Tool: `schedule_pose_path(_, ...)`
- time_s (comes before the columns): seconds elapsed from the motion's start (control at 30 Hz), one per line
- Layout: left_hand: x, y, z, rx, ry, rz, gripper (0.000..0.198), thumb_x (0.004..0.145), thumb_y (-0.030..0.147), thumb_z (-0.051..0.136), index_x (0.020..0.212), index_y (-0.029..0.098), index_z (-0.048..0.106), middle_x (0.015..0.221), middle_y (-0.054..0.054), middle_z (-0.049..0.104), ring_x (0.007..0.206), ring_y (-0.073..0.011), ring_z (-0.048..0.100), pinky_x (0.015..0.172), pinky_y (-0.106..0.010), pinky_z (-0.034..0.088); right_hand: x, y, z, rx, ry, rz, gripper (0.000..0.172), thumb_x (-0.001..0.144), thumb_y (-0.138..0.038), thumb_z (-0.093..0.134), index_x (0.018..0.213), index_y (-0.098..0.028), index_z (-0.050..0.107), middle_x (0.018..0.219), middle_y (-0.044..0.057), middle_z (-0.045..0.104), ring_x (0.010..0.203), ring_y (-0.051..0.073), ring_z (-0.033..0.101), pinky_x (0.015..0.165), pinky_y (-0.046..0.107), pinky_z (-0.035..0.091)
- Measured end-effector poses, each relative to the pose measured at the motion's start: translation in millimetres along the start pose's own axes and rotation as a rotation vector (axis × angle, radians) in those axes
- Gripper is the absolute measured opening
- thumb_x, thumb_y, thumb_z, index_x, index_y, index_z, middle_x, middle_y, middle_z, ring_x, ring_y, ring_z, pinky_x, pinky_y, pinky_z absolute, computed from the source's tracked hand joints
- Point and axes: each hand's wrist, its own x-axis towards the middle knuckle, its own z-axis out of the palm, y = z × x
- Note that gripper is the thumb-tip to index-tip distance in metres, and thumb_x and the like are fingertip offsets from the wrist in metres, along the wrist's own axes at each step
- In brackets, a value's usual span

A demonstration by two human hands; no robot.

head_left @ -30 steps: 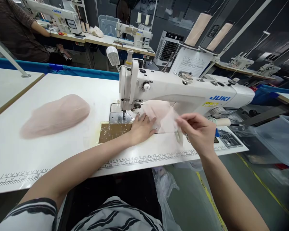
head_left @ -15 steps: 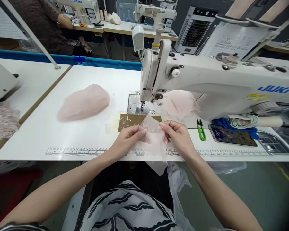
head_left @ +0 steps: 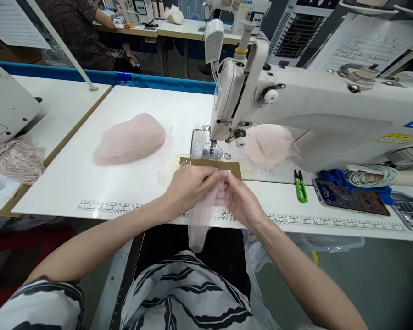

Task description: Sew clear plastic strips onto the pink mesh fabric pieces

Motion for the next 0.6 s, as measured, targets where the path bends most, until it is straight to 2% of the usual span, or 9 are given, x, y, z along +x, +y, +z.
schedule_pose_path(0.1, 6.1, 5.1, -6.5, -0.066, -0.043, -0.049, 0.054, 0.100, 0.048, 0.043, 0.055, 0.017, 0.044, 0.048, 0.006, 0.043, 0.047, -0.0071, 0.039, 0.051, -0.022, 0.031, 0.4, -3.6, -2.1, 0.061, -0.065, 0.028, 0.046, 0.089, -0.062, 0.056, 0.109, -0.022, 0.064, 0.093, 0.007, 0.073, 0.090, 0.022, 0.071, 0.077, 0.036, 0.059)
schedule_pose_path(0.2, 8.9, 4.0, -7.4, -0.041, -0.088, -0.077, 0.054, 0.098, 0.049, 0.046, 0.055, 0.017, 0.042, 0.048, 0.006, 0.041, 0.047, -0.0073, 0.035, 0.049, -0.023, 0.027, -1.2, -4.8, -1.1, 0.019, -0.104, 0.035, 0.042, 0.088, -0.053, 0.063, 0.119, -0.025, 0.061, 0.101, 0.005, 0.073, 0.093, 0.021, 0.071, 0.080, 0.035, 0.059)
schedule_pose_path(0.3, 7.9, -2.0, -2.7, -0.019, -0.120, -0.080, 0.052, 0.098, 0.047, 0.046, 0.055, 0.017, 0.042, 0.049, 0.005, 0.040, 0.048, -0.0074, 0.032, 0.048, -0.023, 0.024, -3.2, -3.3, 1.4, -0.112, -0.076, 0.043, 0.037, 0.086, -0.037, 0.071, 0.120, -0.028, 0.061, 0.112, 0.003, 0.071, 0.100, 0.019, 0.069, 0.082, 0.031, 0.057)
schedule_pose_path(0.4, 6.2, -8.1, -2.5, -0.105, -0.161, -0.080, 0.052, 0.097, 0.047, 0.047, 0.055, 0.017, 0.041, 0.050, 0.006, 0.037, 0.048, -0.0067, 0.030, 0.048, -0.023, 0.023, -6.9, -2.9, -2.9, -0.124, -0.062, 0.058, 0.024, 0.091, -0.035, 0.063, 0.114, -0.028, 0.065, 0.120, 0.002, 0.068, 0.105, 0.019, 0.067, 0.085, 0.032, 0.056)
schedule_pose_path(0.5, 4.3, -11.9, -16.3, -0.296, -0.254, -0.131, 0.056, 0.093, 0.051, 0.055, 0.053, 0.018, 0.031, 0.050, 0.008, 0.025, 0.044, -0.0050, 0.022, 0.044, -0.022, 0.019, -15.8, -11.0, -19.4, -0.195, -0.055, 0.084, 0.019, 0.095, -0.034, 0.055, 0.105, -0.025, 0.068, 0.110, 0.002, 0.071, 0.096, 0.018, 0.069, 0.088, 0.034, 0.055)
schedule_pose_path(0.6, 1.6, -13.7, -36.7, -0.416, -0.367, -0.193, 0.059, 0.091, 0.053, 0.057, 0.052, 0.019, 0.029, 0.047, 0.009, 0.024, 0.039, -0.0033, 0.022, 0.040, -0.020, 0.019, -27.0, -28.0, -39.4, -0.426, -0.020, 0.166, 0.023, 0.094, -0.040, 0.055, 0.098, -0.022, 0.069, 0.096, 0.004, 0.073, 0.088, 0.019, 0.070, 0.084, 0.034, 0.055)
